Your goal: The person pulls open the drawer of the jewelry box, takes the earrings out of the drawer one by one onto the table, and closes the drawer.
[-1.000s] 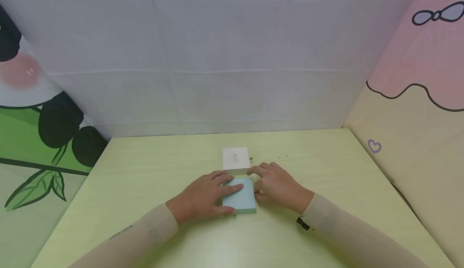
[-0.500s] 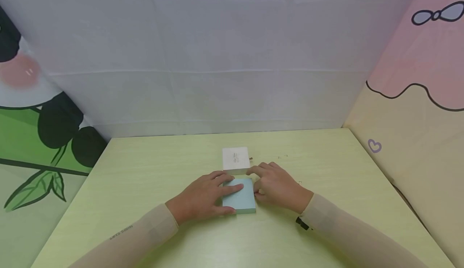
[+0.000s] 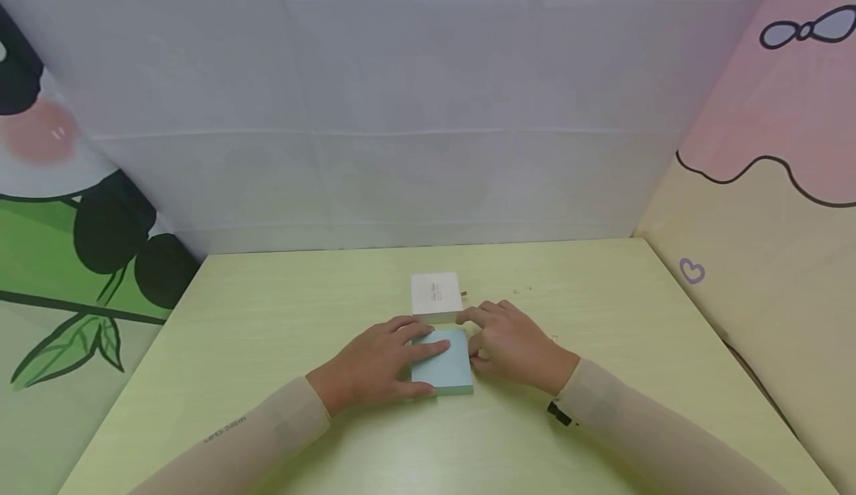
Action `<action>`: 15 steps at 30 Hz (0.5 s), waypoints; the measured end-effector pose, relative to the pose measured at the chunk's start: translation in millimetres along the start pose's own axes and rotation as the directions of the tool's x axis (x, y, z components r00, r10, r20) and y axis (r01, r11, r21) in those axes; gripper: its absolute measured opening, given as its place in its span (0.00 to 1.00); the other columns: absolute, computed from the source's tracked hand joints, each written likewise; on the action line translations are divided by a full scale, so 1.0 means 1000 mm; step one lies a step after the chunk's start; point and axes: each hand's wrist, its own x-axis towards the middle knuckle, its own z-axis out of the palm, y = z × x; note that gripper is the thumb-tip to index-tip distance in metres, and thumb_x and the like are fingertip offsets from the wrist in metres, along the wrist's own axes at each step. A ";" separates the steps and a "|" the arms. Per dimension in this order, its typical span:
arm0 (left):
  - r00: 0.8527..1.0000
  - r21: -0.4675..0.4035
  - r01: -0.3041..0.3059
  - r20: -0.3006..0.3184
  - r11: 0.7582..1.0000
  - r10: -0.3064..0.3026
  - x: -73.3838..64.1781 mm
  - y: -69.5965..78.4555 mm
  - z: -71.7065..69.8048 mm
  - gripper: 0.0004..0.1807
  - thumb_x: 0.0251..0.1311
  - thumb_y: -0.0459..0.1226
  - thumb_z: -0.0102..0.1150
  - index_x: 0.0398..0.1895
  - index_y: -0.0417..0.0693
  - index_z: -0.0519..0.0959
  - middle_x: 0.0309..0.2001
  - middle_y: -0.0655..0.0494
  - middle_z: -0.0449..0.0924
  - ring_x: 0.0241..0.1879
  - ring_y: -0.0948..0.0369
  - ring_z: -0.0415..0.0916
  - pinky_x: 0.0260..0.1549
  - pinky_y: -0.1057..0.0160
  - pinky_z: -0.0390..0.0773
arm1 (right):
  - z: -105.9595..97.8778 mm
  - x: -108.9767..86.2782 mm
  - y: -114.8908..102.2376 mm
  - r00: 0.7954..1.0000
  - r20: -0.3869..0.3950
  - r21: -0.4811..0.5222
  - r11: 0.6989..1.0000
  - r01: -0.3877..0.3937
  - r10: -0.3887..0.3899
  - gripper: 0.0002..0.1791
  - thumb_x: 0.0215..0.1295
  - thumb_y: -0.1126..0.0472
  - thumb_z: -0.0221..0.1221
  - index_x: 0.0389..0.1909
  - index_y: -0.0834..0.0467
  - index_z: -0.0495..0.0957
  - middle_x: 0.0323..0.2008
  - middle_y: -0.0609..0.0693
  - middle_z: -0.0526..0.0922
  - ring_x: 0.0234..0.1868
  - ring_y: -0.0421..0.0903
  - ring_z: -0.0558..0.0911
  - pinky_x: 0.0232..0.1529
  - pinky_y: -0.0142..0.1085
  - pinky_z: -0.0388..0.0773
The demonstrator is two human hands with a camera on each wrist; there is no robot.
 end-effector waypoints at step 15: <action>0.999 -0.072 0.035 -0.006 0.997 -0.035 0.000 0.003 0.003 0.42 0.79 0.68 0.70 0.91 0.73 0.73 0.88 0.54 0.77 0.88 0.47 0.72 0.80 0.39 0.84 | 0.004 -0.004 0.005 1.000 -0.017 -0.011 1.000 -0.008 0.008 0.04 0.71 0.54 0.83 0.35 0.43 0.99 0.65 0.46 0.94 0.62 0.50 0.90 0.57 0.43 0.87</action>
